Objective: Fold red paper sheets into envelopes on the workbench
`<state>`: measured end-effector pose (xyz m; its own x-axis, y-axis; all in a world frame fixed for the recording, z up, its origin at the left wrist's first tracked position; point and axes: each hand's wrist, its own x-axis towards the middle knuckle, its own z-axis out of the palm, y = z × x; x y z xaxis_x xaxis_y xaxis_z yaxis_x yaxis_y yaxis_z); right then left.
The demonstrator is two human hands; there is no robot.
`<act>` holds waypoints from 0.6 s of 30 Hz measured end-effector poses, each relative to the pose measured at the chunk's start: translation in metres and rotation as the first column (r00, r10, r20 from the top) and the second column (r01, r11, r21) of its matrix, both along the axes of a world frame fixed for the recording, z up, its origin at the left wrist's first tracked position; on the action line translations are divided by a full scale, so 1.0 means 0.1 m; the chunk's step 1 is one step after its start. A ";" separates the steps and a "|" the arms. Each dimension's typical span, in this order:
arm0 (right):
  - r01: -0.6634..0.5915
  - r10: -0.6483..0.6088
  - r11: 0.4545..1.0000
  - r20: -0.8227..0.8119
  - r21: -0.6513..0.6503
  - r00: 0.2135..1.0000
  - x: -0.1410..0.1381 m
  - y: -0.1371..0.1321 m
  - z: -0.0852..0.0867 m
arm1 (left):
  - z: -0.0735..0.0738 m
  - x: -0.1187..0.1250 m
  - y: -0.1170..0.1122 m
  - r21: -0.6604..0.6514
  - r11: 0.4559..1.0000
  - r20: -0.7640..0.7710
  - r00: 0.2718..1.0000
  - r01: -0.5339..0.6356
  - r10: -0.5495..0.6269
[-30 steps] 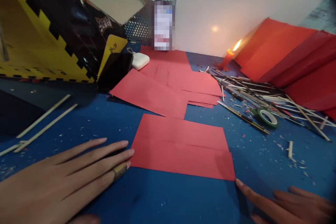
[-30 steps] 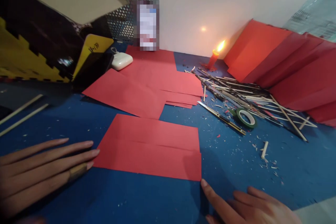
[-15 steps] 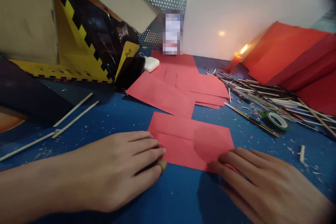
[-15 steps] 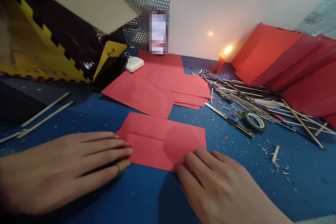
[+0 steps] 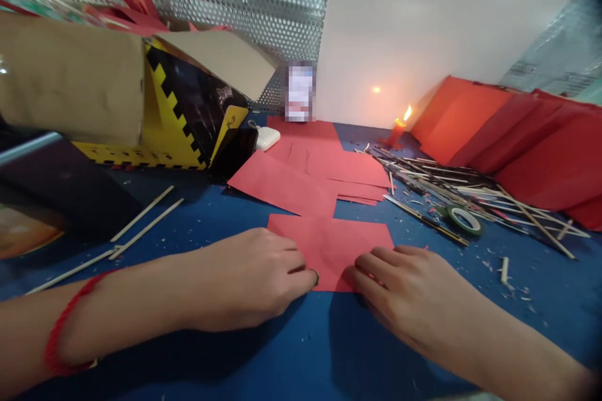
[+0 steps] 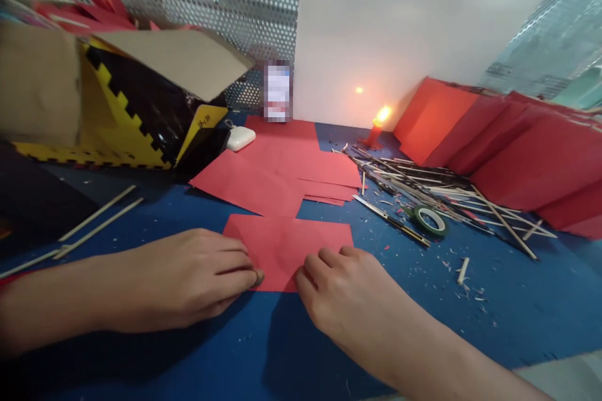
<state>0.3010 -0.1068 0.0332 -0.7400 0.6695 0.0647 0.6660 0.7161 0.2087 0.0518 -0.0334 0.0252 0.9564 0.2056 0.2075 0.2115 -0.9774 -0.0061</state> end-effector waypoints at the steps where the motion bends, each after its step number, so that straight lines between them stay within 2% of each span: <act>1: 0.002 -0.002 1.000 0.003 -0.002 1.000 -0.02 0.02 0.01 | 0.00 0.01 -0.01 0.007 1.000 -0.036 0.999 0.029 -0.029; 3: 0.005 -0.006 1.000 -0.012 -0.021 1.000 -0.05 0.06 0.05 | 0.02 0.02 -0.02 0.015 0.998 -0.077 0.995 0.069 -0.067; 6: 0.015 -0.020 0.998 -0.103 -0.056 0.994 -0.09 0.16 0.10 | 0.04 0.01 0.03 -0.002 1.000 0.018 1.000 0.019 -0.019; 9: 0.001 -0.013 0.999 -0.232 -0.052 0.973 -0.10 0.26 0.09 | 0.04 0.01 0.09 -0.182 0.979 0.174 0.977 -0.091 0.123; 11: 0.005 -0.013 1.000 -0.327 -0.024 0.945 -0.09 0.31 0.06 | 0.02 0.03 0.12 -0.371 0.916 0.288 0.919 -0.151 0.269; 14: 0.057 -0.065 0.998 -0.481 -0.031 0.874 -0.07 0.34 -0.02 | -0.03 0.05 0.14 -0.601 0.781 0.394 0.786 -0.173 0.477; 16: 0.082 -0.107 0.994 -0.549 -0.071 0.829 -0.06 0.34 -0.07 | -0.07 0.07 0.15 -0.688 0.706 0.387 0.739 -0.166 0.551; 18: 0.092 -0.118 0.993 -0.568 -0.075 0.814 -0.05 0.34 -0.10 | -0.08 0.07 0.16 -0.737 0.658 0.362 0.732 -0.153 0.577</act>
<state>0.2957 -0.0729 0.0231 -0.5042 0.7529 0.4229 0.7277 0.6341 -0.2613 0.0590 -0.0172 0.0172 0.5309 0.7875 0.3131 0.3088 -0.5238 0.7939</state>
